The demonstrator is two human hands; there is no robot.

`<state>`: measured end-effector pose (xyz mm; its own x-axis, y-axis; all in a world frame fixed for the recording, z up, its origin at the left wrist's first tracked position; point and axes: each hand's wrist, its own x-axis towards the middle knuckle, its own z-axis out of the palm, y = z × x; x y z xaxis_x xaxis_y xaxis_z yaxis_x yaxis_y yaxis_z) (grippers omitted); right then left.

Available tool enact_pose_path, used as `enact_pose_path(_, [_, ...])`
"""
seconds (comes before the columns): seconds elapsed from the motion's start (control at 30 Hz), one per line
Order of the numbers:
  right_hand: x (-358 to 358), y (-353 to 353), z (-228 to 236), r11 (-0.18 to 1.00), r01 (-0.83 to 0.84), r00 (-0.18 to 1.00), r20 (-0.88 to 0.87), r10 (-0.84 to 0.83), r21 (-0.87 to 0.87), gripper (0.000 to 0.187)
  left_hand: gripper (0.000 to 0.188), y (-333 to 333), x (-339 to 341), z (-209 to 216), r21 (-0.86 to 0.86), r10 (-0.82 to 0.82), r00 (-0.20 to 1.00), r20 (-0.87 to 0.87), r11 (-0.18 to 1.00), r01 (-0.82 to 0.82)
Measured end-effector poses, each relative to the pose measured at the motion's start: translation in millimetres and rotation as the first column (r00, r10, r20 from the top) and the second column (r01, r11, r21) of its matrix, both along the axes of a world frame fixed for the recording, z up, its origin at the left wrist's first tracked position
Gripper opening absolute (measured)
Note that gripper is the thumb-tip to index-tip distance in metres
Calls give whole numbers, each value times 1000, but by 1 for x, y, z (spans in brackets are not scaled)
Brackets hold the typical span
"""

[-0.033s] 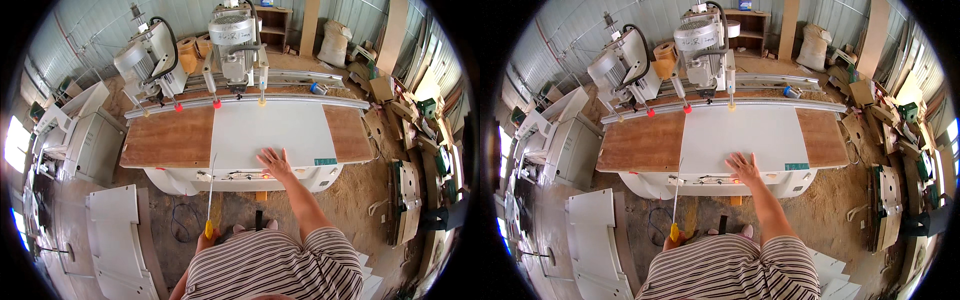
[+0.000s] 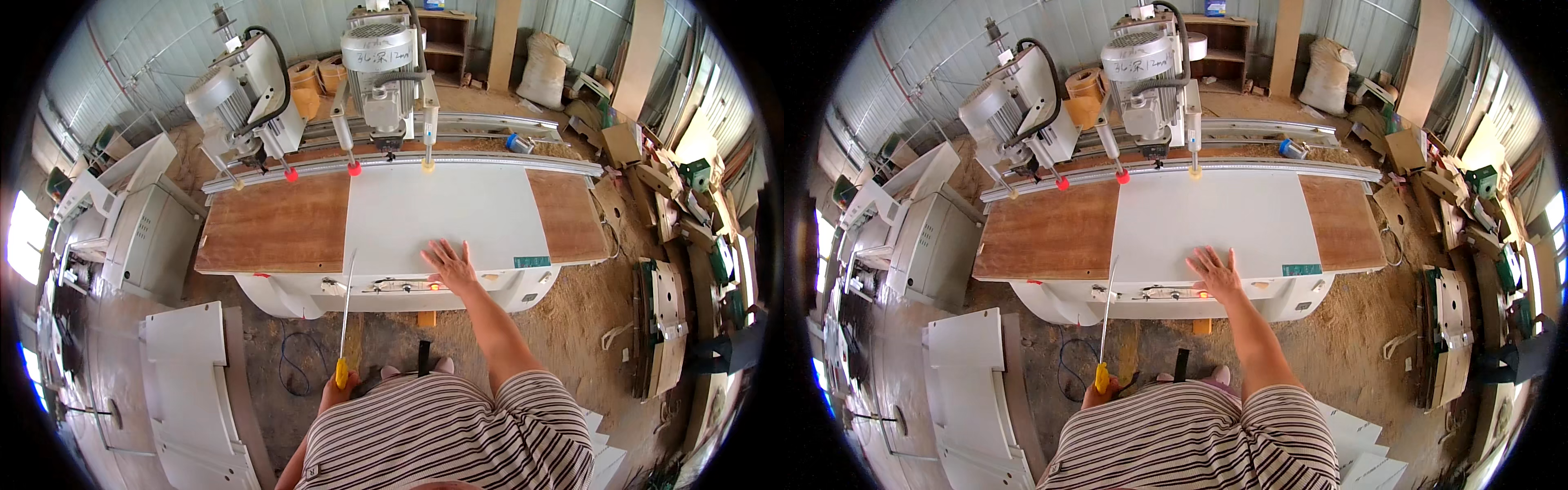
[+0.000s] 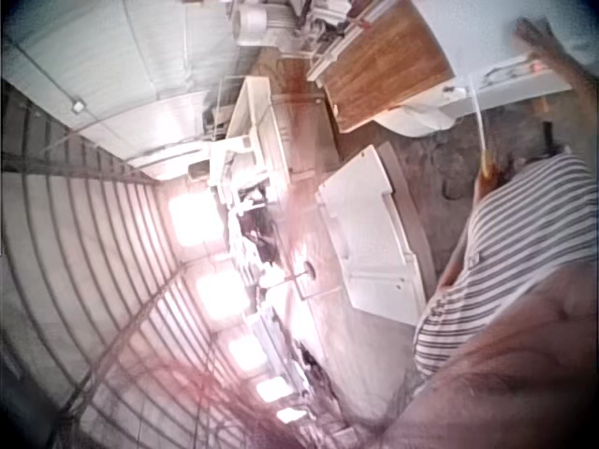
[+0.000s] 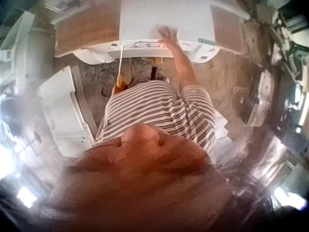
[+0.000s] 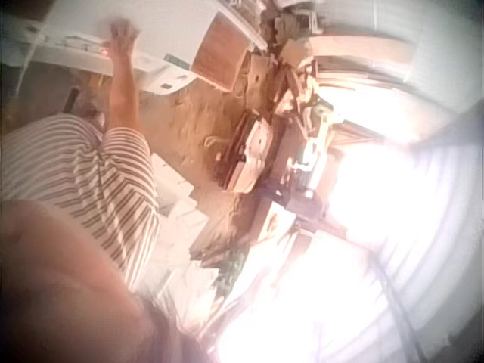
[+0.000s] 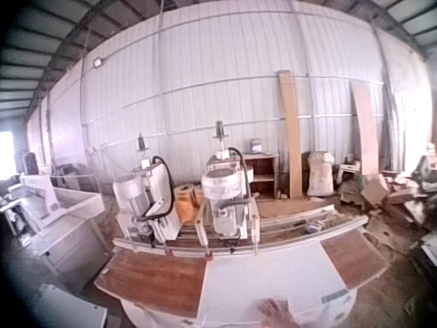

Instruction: The person repeatedly picks up white panels from a stack, places them on a machine table, and then moves them to a different stack. The person uses a yellow tool in their left hand while handling the panels with their right hand.

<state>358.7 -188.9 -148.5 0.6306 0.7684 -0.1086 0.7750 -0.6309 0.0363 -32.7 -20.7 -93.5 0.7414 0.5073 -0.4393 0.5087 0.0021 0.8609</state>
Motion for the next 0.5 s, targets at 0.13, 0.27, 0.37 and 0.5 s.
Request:
enact_pose_path(0.13, [-25, 11, -1, 951, 307, 950, -72, -304, 31, 70, 22, 20, -12, -2, -27, -27, 997, 79, 999, 29])
enact_pose_path(0.27, [-29, 13, -2, 936, 350, 935, -85, -346, 37, 73, 25, 41, -12, 10, -46, -74, 996, -52, 996, 72])
enact_pose_path(0.37, [-27, 10, -4, 938, 344, 936, -89, -339, 46, 74, 26, 36, 9, 60, -126, -40, 987, -154, 992, 21])
enact_pose_path(0.5, [-25, 9, -16, 940, 333, 943, -33, -331, 73, 76, 25, 45, 8, 56, -173, -36, 999, 5, 984, 37])
